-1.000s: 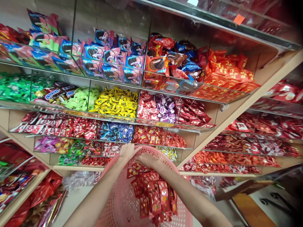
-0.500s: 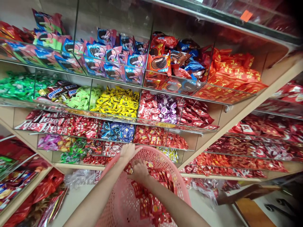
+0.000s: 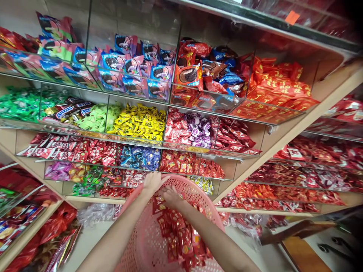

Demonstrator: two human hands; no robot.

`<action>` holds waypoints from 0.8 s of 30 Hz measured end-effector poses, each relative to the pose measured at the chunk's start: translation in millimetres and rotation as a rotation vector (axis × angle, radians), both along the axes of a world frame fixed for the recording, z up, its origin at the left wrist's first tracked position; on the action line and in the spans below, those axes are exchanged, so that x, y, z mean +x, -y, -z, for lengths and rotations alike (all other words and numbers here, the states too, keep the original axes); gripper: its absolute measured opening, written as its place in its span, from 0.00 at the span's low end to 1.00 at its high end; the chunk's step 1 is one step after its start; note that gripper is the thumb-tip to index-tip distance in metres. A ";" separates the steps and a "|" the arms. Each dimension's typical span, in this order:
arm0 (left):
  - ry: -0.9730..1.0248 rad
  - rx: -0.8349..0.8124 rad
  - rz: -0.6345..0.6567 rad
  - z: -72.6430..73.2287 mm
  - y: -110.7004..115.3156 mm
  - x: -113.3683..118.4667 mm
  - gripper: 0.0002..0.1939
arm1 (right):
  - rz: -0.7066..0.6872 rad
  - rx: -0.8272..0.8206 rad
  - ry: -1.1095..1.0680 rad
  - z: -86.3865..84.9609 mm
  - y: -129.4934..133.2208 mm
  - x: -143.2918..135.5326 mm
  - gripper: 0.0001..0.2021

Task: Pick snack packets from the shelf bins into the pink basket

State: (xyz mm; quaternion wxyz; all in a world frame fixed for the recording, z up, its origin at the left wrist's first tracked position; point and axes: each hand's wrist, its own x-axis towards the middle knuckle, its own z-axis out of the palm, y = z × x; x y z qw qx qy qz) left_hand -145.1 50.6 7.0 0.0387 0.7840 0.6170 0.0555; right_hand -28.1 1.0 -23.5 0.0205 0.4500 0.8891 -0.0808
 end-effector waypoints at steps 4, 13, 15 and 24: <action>0.011 -0.016 -0.008 -2.3 1.1 -0.1 0.40 | -0.022 0.002 -0.040 -1.0 -3.4 6.6 0.22; 0.004 0.006 -0.002 -2.7 1.0 -0.4 0.39 | 0.444 0.186 -0.519 -34.5 -43.3 45.3 0.08; 0.003 0.026 -0.005 -2.2 1.2 -0.2 0.39 | 0.646 0.210 -0.662 -36.1 -58.9 52.9 0.07; -0.009 0.019 -0.001 -3.5 0.9 -0.4 0.40 | 0.914 0.093 -0.830 -28.3 -97.6 38.6 0.13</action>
